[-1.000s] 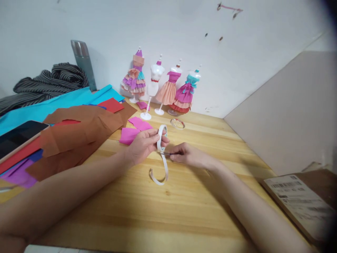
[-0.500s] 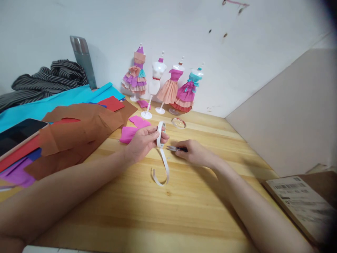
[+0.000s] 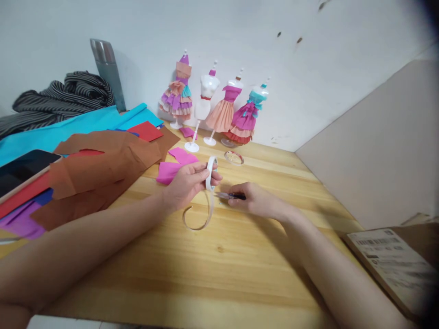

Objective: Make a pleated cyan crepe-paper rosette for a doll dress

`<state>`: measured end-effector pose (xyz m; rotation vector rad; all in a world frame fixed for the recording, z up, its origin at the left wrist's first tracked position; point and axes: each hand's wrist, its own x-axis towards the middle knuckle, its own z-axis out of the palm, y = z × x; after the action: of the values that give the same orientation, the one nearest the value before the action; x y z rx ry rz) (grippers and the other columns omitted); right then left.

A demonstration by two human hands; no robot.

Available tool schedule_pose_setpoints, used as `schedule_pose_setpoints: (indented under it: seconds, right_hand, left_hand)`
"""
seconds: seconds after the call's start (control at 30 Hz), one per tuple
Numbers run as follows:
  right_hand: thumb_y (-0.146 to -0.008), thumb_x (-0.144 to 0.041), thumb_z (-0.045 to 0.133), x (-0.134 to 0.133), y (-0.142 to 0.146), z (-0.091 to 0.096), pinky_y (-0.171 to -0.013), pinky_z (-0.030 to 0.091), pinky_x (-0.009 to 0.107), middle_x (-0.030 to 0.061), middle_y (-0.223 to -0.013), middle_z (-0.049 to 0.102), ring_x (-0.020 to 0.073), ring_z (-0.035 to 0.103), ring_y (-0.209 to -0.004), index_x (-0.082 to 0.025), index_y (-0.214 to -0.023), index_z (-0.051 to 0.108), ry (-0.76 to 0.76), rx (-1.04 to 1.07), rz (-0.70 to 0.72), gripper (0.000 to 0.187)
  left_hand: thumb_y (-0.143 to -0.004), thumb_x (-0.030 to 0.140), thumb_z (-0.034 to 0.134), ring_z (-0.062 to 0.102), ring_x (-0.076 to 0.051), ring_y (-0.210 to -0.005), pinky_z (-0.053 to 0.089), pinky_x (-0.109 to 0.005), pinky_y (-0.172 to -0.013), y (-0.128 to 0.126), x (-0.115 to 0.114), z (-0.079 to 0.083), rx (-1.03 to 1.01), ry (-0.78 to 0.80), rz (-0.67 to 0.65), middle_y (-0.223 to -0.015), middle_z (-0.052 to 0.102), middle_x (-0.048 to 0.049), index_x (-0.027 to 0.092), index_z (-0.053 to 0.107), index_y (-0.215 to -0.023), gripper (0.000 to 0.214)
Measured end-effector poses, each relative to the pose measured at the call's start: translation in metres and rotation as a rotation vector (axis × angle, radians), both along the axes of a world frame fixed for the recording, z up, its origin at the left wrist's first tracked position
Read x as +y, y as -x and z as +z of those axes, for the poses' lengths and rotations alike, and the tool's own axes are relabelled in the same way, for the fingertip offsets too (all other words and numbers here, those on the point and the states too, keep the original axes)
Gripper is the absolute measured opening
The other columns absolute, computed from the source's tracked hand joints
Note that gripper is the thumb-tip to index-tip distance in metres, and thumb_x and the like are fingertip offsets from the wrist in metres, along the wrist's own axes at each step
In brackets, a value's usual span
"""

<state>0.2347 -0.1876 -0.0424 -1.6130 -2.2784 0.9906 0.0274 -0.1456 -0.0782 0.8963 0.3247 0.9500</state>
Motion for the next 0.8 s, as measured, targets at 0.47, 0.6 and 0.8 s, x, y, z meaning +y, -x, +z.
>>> schedule_pose_setpoints:
  seconds: [0.47,0.6,0.8]
  right_hand:
    - [-0.083,-0.043,0.056,-0.015,0.036,-0.016,-0.048,0.028,0.024,-0.0024,-0.052,0.048,0.0092,0.037,-0.048,-0.015,-0.058,0.058,-0.166,-0.069,-0.18,0.037]
    - [-0.078,-0.024,0.056,-0.015,0.036,-0.021,-0.048,0.024,0.024,-0.0047,-0.048,0.041,0.0074,0.031,-0.046,-0.016,-0.051,0.049,-0.175,-0.153,-0.13,0.029]
    - [-0.087,-0.032,0.055,-0.038,0.017,0.04,-0.044,0.034,0.019,-0.0034,-0.053,0.053,0.0081,0.048,-0.045,-0.017,-0.07,0.055,-0.03,0.166,-0.08,0.023]
  left_hand:
    - [-0.078,0.02,0.067,0.059,-0.014,-0.073,0.045,-0.032,-0.077,-0.001,-0.005,0.01,-0.089,0.068,-0.028,-0.08,0.064,-0.0059,0.009,0.063,-0.095,0.021]
    - [-0.08,0.019,0.065,0.057,-0.013,-0.07,0.047,-0.034,-0.078,0.0,-0.001,0.011,-0.099,0.075,0.0,-0.077,0.061,-0.0043,0.009,0.063,-0.094,0.017]
    - [-0.079,0.017,0.065,0.055,-0.012,-0.066,0.046,-0.032,-0.075,0.004,0.01,0.002,-0.066,-0.003,0.058,-0.075,0.062,-0.004,0.01,0.064,-0.09,0.014]
